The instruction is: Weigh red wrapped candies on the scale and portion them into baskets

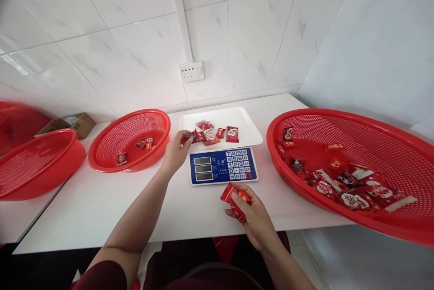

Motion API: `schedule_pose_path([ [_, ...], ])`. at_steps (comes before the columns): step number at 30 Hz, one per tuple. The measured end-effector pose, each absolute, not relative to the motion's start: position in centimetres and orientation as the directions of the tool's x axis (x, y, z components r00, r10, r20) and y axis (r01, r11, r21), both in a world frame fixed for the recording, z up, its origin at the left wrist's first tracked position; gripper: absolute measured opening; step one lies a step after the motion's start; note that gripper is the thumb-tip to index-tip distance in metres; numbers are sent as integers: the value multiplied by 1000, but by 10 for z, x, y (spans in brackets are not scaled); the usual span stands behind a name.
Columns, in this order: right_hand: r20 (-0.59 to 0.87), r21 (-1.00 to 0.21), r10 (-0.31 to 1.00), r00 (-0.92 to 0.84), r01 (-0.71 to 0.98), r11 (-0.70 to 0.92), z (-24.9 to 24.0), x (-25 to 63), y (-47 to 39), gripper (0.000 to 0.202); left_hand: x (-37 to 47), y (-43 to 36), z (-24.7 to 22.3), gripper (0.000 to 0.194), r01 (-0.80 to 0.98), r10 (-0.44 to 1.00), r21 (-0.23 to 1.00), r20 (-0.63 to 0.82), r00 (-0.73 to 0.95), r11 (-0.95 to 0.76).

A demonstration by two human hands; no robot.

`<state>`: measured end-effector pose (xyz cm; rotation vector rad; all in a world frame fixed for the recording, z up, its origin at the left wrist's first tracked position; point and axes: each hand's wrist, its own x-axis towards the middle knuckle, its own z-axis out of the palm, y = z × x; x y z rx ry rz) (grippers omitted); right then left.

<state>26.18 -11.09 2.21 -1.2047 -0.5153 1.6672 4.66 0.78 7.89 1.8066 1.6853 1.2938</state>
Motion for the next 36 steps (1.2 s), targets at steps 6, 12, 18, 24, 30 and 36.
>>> schedule_pose_path([
  [6,-469,-792,883,-20,-432,-431,23,265,-111,49,45,2,81,19,794,879,576,462,-120,-195],
  [12,-443,-803,893,-74,-411,-432,23,259,-112,42,50,29,89,23,825,841,478,541,-7,-300],
  [18,-461,-796,887,-33,-426,-430,23,261,-114,45,65,-6,90,28,717,819,524,562,114,-459],
  [24,-428,-732,897,-110,-540,-416,22,260,-115,43,107,-100,57,59,550,763,539,346,547,-638],
  [30,-447,-688,870,-210,-540,-484,23,260,-119,48,115,-111,32,44,617,865,611,287,411,-496],
  [36,-398,-773,876,-272,-414,-480,34,261,-125,47,106,-110,38,27,454,909,808,224,351,-375],
])
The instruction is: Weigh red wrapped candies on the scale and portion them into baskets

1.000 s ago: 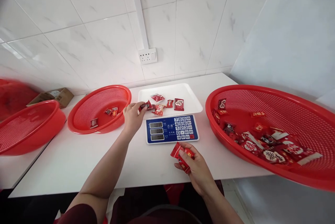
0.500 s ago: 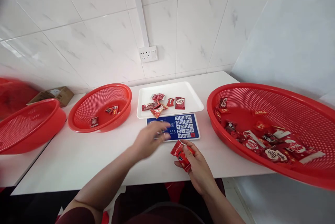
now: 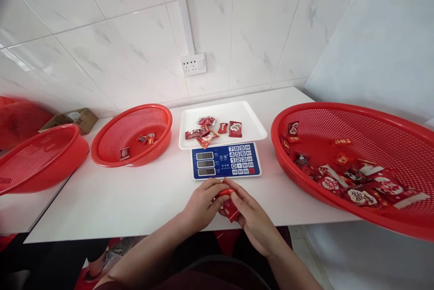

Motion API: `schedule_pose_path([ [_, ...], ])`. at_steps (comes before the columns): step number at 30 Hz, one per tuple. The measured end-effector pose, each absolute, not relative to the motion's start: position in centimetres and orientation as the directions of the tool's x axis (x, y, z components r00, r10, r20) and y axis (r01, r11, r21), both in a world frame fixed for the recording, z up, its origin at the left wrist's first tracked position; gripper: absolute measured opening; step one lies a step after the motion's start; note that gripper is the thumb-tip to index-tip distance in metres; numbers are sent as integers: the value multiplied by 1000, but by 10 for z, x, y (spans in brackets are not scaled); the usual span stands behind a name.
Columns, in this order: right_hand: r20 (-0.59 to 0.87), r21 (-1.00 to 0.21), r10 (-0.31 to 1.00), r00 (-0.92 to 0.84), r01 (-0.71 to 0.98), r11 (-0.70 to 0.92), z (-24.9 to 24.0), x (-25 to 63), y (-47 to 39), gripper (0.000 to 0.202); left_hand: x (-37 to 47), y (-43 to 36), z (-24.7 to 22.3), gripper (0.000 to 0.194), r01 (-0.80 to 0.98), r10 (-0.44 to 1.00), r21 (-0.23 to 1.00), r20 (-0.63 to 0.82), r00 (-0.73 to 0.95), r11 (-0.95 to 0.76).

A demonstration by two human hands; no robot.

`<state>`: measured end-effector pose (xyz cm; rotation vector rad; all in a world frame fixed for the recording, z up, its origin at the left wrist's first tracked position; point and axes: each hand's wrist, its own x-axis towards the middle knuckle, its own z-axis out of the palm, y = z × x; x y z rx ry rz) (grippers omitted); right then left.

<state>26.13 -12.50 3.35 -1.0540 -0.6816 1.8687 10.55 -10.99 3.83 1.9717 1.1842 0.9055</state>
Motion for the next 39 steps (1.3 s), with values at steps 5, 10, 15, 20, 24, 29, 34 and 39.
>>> schedule_pose_path([
  [5,-361,-869,906,-221,-274,-413,33,262,-123,48,104,-113,40,22,375,952,889,177,252,-264],
  [10,-303,-938,938,-170,-121,-325,31,269,-112,39,104,-114,36,21,368,975,919,65,211,-141],
  [15,9,-989,997,82,145,-3,49,278,-78,33,94,-110,27,30,412,964,873,212,161,-261],
  [20,403,-795,908,115,536,285,77,273,-23,22,77,-99,17,23,404,936,848,345,67,-342],
  [24,471,-714,881,37,603,356,86,262,3,22,68,-92,10,22,398,929,852,369,3,-340],
  [29,456,-750,884,102,579,320,81,265,-5,32,67,-92,2,22,395,924,853,381,-27,-341],
  [34,434,-767,888,150,579,277,72,275,-12,38,72,-94,1,20,394,925,846,380,27,-359],
  [39,462,-733,873,155,622,277,72,277,11,38,73,-94,2,19,416,913,820,402,73,-394],
])
